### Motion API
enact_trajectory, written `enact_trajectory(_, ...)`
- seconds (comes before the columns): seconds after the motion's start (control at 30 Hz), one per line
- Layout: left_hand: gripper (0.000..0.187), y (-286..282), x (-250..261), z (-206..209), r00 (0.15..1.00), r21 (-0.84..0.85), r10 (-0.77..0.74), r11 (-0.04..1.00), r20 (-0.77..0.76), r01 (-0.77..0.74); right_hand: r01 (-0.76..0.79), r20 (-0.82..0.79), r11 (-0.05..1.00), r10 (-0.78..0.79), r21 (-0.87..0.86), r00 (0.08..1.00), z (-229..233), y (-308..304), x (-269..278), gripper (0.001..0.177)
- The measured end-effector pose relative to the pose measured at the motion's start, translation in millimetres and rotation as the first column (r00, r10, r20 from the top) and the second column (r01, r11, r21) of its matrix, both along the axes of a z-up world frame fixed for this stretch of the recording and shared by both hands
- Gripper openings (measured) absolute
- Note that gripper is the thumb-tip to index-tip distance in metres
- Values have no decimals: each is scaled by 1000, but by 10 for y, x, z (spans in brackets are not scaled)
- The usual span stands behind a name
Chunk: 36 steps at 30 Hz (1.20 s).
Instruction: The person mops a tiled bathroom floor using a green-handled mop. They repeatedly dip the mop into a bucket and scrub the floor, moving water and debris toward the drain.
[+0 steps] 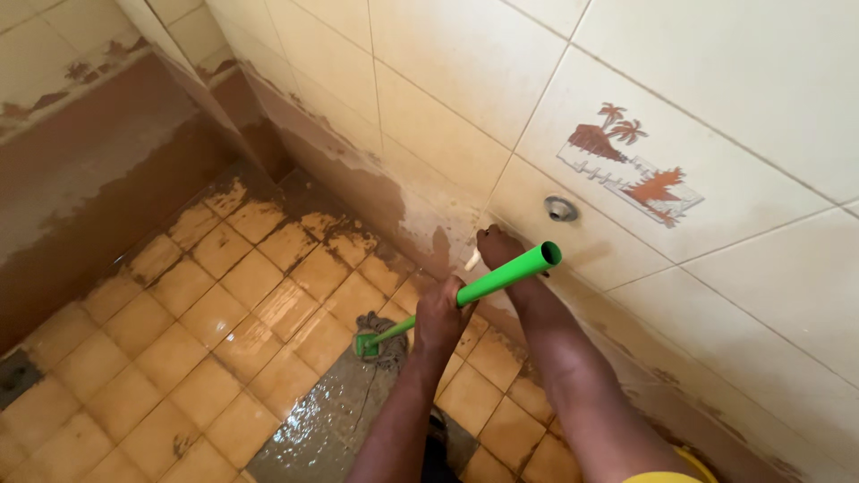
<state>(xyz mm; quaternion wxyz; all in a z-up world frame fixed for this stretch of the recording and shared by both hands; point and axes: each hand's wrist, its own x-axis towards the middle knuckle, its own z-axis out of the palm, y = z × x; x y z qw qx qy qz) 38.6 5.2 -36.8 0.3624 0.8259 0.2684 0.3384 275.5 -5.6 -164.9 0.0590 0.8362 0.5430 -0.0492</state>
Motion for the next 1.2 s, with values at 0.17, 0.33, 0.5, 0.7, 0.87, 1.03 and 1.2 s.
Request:
enact_trajectory(0.17, 28, 82, -38, 79, 996, 10, 43, 999, 72, -44, 21, -85, 999, -17, 38, 996, -49, 95, 60, 31)
enact_trajectory(0.33, 28, 96, 14, 54, 992, 13, 77, 997, 102, -79, 176, -226, 983, -181, -41, 957, -134, 169, 96, 36)
enact_trajectory(0.5, 33, 27, -36, 56, 993, 18, 82, 996, 84, -84, 266, -212, 963, -250, 50, 945, -387, 248, 102, 35)
enact_trajectory(0.7, 37, 29, -241, 45, 984, 45, 152, 987, 97, -157, 343, -259, 939, -330, 6, 908, -304, 218, 51, 43)
enact_trajectory(0.87, 27, 168, -579, 66, 975, 61, 174, 981, 138, -183, 359, -447, 906, -423, -223, 788, 764, 343, -269, 89)
enact_trajectory(1.03, 20, 285, -766, 98, 970, 30, 209, 976, 121, -214, 296, -782, 771, 614, 564, -109, 2423, -133, -1042, 84)
enact_trajectory(1.2, 17, 125, -672, 149, 964, -26, 112, 994, 240, -110, 104, -621, 692, 695, 714, -362, 3037, -312, -1587, 50)
